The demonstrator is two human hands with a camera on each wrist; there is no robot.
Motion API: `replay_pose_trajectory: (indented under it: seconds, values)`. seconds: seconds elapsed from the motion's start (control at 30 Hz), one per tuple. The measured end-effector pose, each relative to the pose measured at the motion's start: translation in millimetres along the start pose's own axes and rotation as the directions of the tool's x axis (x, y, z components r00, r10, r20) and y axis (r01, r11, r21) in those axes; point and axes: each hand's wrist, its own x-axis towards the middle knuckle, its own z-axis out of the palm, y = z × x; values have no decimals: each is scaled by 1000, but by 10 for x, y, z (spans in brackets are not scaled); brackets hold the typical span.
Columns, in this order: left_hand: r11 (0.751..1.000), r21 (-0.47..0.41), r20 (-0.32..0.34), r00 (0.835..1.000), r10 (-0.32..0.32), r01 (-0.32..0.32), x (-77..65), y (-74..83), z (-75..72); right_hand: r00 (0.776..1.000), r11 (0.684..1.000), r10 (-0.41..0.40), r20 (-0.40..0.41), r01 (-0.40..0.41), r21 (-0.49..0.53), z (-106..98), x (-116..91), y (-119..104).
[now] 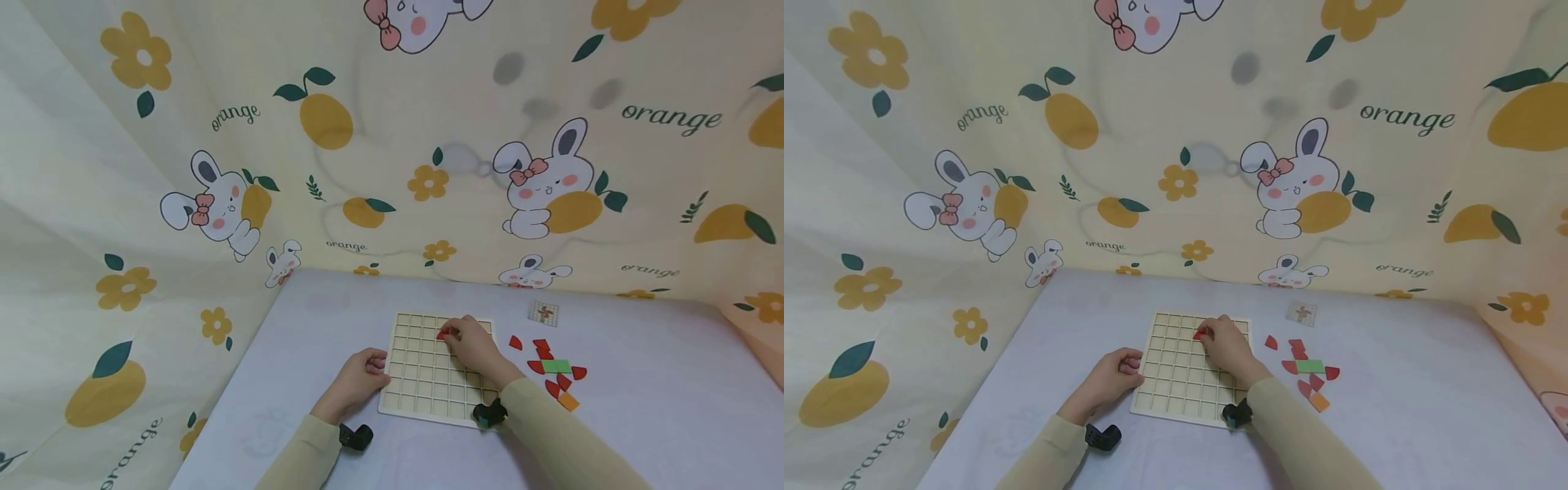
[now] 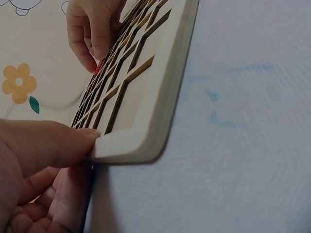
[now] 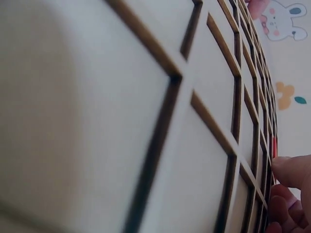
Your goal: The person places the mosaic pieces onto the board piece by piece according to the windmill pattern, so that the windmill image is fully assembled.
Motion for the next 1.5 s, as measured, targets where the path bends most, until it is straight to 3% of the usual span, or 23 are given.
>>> replay_pose_trajectory:
  seconds: [0.27,0.5,0.77,1.13,1.5]
  values:
    - [1000,17,-1,1000,-4,4,-32,-27,-34,999,999,46,-9,-46,24,-238,-227,70]
    - [1000,21,-12,1000,0,0,-24,-56,-56,995,998,57,-81,-58,-18,-645,-540,393]
    - [1000,7,-16,1000,-18,18,-13,-79,-46,975,977,212,-61,-211,27,-972,-871,709]
    - [1000,-1,2,1000,20,-20,2,-78,-12,960,962,272,-69,-271,19,-1062,-1226,1062]
    - [1000,0,10,1000,17,-17,-12,-28,12,943,945,327,-61,-325,39,-1052,-1380,1153]
